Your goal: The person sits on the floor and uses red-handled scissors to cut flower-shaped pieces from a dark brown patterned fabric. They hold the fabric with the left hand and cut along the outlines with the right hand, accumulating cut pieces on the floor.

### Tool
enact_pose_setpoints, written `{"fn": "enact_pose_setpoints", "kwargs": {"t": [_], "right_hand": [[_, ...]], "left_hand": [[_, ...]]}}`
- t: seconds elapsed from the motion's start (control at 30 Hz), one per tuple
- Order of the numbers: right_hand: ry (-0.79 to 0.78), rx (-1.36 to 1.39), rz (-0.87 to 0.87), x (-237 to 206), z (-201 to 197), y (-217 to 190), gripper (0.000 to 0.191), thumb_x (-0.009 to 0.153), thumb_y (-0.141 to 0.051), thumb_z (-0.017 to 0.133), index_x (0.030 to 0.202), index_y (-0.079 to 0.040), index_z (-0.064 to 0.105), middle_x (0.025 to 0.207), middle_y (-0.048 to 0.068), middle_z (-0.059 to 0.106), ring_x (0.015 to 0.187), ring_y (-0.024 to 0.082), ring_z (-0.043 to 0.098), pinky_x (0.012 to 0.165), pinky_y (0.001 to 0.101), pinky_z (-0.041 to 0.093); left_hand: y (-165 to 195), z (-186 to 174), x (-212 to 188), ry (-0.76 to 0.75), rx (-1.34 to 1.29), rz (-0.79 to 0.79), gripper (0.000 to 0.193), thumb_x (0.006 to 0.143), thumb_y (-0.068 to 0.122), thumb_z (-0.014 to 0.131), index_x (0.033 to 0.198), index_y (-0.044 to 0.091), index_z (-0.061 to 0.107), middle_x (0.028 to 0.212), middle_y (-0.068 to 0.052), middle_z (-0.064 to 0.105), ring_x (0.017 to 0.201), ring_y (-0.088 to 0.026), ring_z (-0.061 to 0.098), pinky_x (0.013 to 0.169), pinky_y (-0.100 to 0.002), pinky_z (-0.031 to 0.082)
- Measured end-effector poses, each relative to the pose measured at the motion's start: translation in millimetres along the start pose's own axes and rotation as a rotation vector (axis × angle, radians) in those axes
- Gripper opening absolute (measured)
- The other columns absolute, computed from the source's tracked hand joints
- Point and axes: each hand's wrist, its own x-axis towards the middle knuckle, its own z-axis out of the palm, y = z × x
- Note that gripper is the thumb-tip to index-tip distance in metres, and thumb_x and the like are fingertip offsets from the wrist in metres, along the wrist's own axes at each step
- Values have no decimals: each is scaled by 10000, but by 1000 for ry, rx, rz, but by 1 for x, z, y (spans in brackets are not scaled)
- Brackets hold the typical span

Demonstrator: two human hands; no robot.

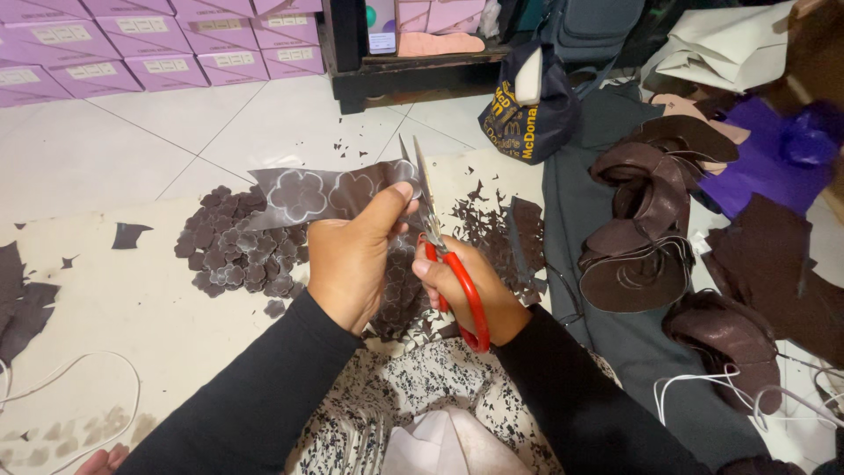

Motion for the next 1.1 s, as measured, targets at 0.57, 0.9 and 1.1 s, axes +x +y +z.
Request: {"fn": "enact_pose_setpoints", "kwargs": {"t": [0.57,0.9,1.1], "right_hand": [[0,108,53,-2,-4,2,222,989,-175,595,807,-90,500,622,-53,433,496,49,376,448,241,333],[88,83,6,-2,3,5,214,989,-182,601,811,-88,530,631,-54,450,522,46,392,468,242,339],[195,92,44,3,11,8,225,964,-186,603,775,-84,535,628,-48,468,518,53,414,465,244,351]], "left_hand": [[10,-5,-2,-28,98,92,72,869,59,763,901,-5,762,847,-62,759,765,-123,710,669,-257,523],[2,-5,1,5,43,-61,216,873,116,780,1006,-55,775,935,-108,790,829,-130,675,724,-282,458],[-7,0,-2,-3,-101,-118,276,859,157,772,1058,-34,764,999,-100,780,949,-142,715,760,-283,450]]}}
